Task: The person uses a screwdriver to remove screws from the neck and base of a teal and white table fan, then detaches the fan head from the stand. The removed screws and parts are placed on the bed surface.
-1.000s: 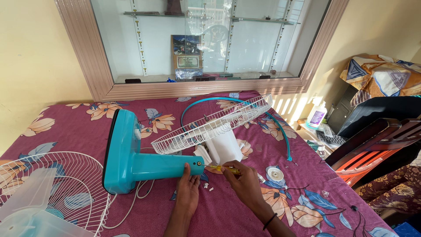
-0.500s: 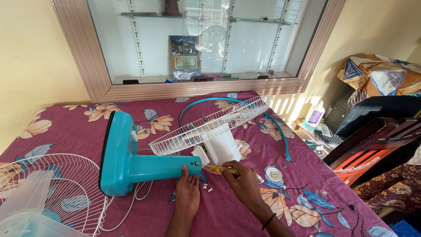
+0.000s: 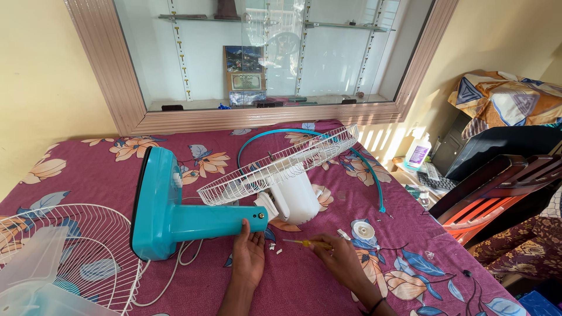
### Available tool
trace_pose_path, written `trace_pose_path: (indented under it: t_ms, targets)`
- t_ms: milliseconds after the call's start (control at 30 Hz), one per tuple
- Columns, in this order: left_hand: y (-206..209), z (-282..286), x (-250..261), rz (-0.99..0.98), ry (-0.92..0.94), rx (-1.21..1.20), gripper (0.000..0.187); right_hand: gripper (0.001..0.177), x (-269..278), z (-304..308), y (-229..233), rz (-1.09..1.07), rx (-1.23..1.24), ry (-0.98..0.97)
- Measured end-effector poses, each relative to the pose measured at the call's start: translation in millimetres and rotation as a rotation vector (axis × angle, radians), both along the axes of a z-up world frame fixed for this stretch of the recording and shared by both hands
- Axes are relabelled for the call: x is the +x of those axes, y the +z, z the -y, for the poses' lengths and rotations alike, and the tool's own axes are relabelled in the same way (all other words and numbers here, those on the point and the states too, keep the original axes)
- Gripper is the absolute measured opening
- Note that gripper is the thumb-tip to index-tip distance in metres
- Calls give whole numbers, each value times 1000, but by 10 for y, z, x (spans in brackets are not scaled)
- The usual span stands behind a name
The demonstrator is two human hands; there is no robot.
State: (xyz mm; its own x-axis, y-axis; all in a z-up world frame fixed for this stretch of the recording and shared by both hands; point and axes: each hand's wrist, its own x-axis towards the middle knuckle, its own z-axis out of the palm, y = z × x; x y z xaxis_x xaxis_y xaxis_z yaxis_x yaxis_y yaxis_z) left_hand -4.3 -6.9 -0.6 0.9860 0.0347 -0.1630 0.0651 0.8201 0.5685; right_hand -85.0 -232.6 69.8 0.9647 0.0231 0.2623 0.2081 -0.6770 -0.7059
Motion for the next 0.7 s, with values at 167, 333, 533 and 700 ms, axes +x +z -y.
trace_pose_path:
  t_ms: [167,333,533,700]
  targets:
    - [91,-75,-12,-12,-47,55,81,22,26,132,-154,4,-115,20]
    - [240,-309,-40,-83,-150,266,78,23,25,100,-169,38,-280,-5]
    - [333,-483,-104,-76,-90,401,74,25,12,-78,-21,189,-258,1]
    - [360,-583,-144,-23,83,307,70,25,122,-372,192,208,-128,65]
